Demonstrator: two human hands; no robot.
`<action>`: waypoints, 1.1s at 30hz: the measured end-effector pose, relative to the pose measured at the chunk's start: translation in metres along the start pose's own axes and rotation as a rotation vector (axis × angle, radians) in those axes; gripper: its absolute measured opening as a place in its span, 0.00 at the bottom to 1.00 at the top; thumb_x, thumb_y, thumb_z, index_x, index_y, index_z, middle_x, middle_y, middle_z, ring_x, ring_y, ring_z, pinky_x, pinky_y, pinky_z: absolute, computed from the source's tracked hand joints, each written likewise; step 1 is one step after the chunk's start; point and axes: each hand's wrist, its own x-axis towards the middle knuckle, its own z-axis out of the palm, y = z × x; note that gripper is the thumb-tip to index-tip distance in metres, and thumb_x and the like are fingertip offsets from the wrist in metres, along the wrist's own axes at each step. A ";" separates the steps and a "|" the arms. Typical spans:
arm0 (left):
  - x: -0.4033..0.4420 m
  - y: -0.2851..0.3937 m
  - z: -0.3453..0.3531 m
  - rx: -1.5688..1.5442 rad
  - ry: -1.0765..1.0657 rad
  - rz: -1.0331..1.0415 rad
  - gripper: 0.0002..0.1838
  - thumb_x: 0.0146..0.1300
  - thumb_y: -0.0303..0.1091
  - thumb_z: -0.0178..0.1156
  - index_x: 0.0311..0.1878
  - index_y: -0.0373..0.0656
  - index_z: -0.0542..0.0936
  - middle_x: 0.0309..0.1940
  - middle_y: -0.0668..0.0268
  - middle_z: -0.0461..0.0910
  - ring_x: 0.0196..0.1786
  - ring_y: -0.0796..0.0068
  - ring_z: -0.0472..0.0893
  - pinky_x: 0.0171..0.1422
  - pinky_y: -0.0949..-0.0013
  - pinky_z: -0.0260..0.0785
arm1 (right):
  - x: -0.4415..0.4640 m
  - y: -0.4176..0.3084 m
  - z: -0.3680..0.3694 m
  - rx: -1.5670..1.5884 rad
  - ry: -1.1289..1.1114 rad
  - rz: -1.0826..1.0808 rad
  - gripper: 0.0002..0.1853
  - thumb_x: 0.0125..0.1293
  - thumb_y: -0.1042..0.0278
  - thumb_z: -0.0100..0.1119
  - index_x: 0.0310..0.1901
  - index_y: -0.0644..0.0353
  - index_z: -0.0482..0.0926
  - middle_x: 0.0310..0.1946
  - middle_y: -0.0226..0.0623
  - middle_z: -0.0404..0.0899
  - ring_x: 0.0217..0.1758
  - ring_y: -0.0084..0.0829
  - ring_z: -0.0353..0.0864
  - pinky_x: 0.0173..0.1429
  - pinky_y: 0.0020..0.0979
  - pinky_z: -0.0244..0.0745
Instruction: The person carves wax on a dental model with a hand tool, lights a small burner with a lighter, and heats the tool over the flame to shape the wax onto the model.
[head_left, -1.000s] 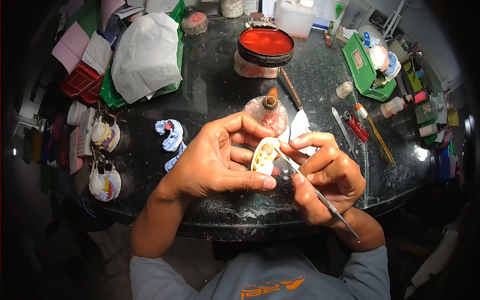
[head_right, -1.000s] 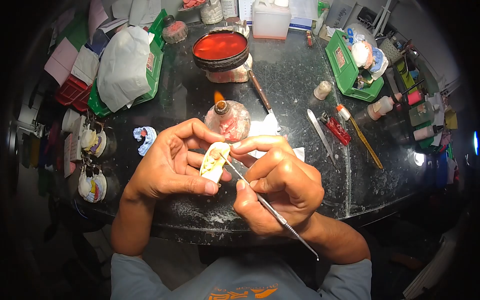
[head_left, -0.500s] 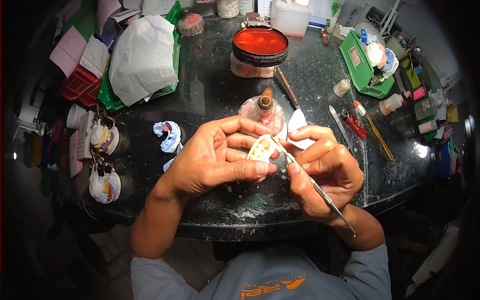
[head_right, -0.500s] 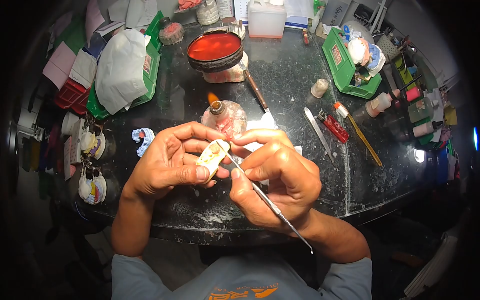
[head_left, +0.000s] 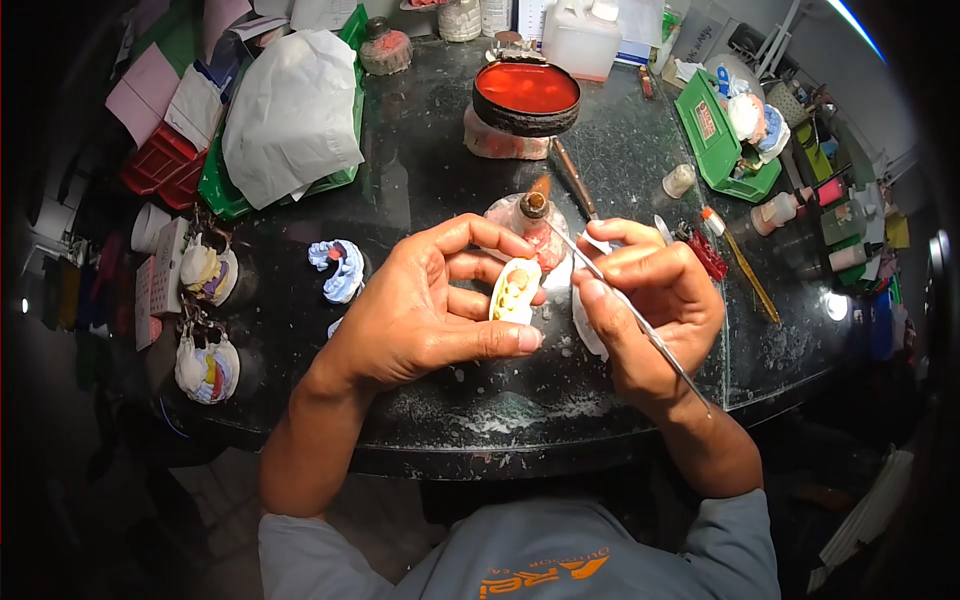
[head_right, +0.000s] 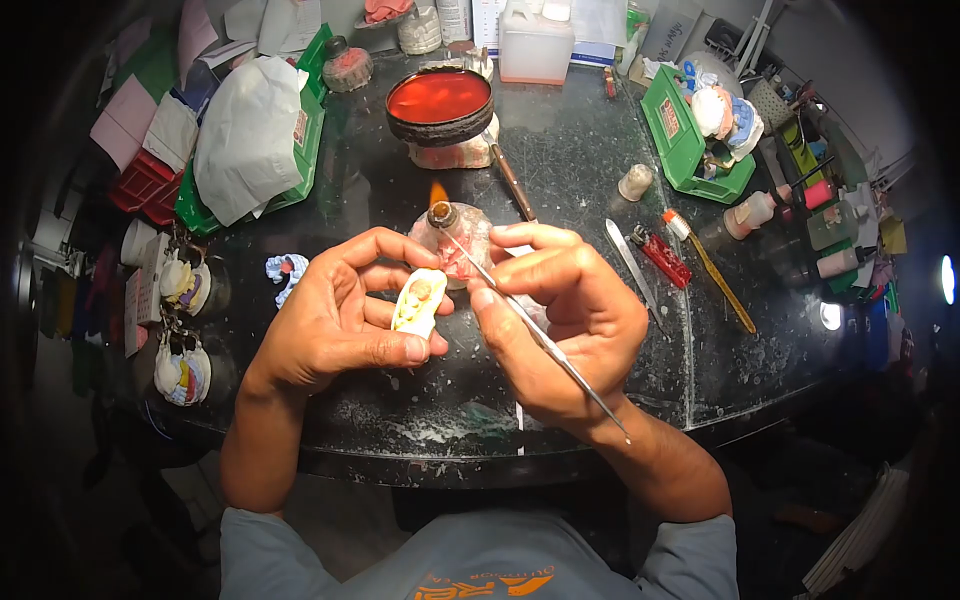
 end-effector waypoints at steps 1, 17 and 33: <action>0.000 0.000 0.001 -0.010 0.003 -0.002 0.32 0.52 0.20 0.76 0.59 0.35 0.72 0.50 0.52 0.81 0.47 0.66 0.88 0.51 0.68 0.84 | -0.001 0.001 0.000 0.003 -0.011 -0.045 0.09 0.57 0.87 0.66 0.35 0.66 0.76 0.30 0.40 0.82 0.54 0.41 0.85 0.57 0.39 0.85; 0.001 -0.003 0.005 0.014 -0.003 -0.003 0.34 0.47 0.15 0.78 0.57 0.36 0.71 0.50 0.53 0.80 0.50 0.64 0.87 0.57 0.62 0.84 | -0.005 -0.010 0.007 -0.109 -0.138 -0.215 0.13 0.46 0.88 0.63 0.26 0.61 0.69 0.23 0.38 0.78 0.45 0.49 0.87 0.49 0.41 0.84; 0.001 -0.003 0.006 0.029 -0.001 -0.004 0.34 0.47 0.15 0.77 0.57 0.36 0.71 0.49 0.53 0.81 0.49 0.66 0.87 0.56 0.64 0.85 | -0.005 -0.011 0.008 -0.129 -0.145 -0.215 0.14 0.44 0.88 0.64 0.24 0.61 0.68 0.23 0.37 0.78 0.44 0.49 0.87 0.48 0.41 0.85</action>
